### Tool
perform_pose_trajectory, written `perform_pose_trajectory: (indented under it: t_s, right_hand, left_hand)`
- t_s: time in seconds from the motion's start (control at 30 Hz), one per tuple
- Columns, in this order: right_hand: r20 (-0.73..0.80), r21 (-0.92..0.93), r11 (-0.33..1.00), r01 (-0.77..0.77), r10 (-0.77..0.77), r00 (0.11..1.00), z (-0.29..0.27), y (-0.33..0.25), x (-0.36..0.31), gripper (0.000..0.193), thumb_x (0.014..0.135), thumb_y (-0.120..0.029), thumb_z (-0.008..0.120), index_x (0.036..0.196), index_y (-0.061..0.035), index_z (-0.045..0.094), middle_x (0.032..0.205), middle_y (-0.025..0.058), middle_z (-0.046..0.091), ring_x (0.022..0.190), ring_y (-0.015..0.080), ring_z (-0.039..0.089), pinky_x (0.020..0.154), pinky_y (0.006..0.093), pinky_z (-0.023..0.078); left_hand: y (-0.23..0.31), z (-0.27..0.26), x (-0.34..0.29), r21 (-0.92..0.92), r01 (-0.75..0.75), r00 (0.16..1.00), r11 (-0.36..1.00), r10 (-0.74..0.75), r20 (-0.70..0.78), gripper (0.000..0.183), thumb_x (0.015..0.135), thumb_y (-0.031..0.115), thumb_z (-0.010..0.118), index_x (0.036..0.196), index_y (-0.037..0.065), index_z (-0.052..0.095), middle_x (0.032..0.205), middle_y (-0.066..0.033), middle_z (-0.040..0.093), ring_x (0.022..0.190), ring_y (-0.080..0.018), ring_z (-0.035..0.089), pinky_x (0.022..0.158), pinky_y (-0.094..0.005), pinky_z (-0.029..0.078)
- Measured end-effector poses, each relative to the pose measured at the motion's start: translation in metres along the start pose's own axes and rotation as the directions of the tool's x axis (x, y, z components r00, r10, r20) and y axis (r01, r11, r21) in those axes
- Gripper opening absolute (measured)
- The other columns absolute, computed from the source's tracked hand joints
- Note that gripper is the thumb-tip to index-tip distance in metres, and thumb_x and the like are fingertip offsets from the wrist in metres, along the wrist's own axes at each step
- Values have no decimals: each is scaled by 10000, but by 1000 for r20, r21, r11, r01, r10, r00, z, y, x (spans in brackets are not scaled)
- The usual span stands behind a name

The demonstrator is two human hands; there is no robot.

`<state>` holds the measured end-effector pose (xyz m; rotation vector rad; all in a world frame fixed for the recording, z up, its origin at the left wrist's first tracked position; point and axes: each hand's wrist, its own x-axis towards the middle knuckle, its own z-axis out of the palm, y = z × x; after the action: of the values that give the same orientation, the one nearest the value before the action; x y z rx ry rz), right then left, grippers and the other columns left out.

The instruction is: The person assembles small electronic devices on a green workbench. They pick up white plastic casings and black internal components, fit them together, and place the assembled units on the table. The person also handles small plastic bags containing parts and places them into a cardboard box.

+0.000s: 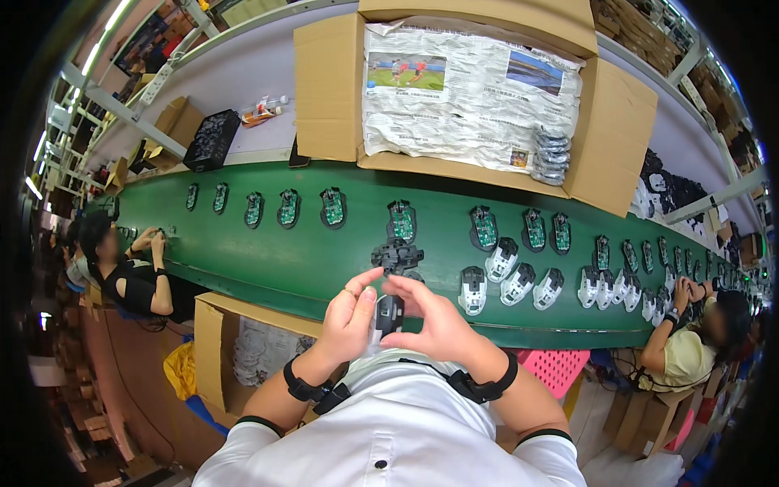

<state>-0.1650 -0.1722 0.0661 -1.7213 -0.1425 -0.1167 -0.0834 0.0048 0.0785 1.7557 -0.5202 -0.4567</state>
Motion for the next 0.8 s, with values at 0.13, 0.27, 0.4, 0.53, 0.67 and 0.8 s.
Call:
perform_pose_trajectory:
  t_s: [0.13,0.27,0.4,0.53,0.67,0.8]
  right_hand:
    - [128,376,884,-277,246,961,5,19,-9,587,773,-154,889,1211,40,551,1077,97,691,979,144,677,884,330,562]
    - [78,390,879,-273,264,961,5,12,-11,527,768,-149,890,1147,28,570,1023,79,688,938,136,669,853,323,562]
    - [-137,-5,960,-279,276,951,8,13,-7,469,778,-142,878,1112,12,587,998,64,680,874,120,647,818,318,561]
    - [-142,357,920,-164,227,964,9,34,-19,459,864,-103,795,1246,30,578,1048,61,684,897,91,634,778,283,558]
    - [-74,473,844,-252,323,943,6,34,-25,237,902,-44,744,1103,56,671,942,39,711,880,73,651,752,239,540]
    - [-139,295,913,-284,335,932,4,34,-27,189,907,-120,761,985,43,707,831,5,683,720,39,589,627,216,487]
  left_hand:
    - [5,6,0,-69,105,993,992,-101,59,344,1041,144,528,1333,-37,525,860,-19,676,787,-50,589,723,-215,492]
    - [15,9,-3,-66,208,973,976,-200,112,302,1025,129,559,1280,-33,544,929,-74,691,833,-49,592,720,-220,492]
    - [-8,10,4,132,10,989,991,-29,143,215,1019,127,564,1171,-25,572,945,-73,689,841,-47,585,714,-242,486]
    - [-30,11,4,-205,32,988,978,0,154,178,1025,142,542,1078,-22,586,898,-38,658,801,-46,551,699,-236,457]
    - [-38,11,10,-82,-235,964,969,243,107,250,1044,184,496,931,2,626,803,-3,586,733,-45,487,650,-222,412]
    - [-47,29,11,-39,-73,997,997,73,-22,293,1024,179,533,810,-5,611,699,-62,584,647,-113,521,600,-293,443]
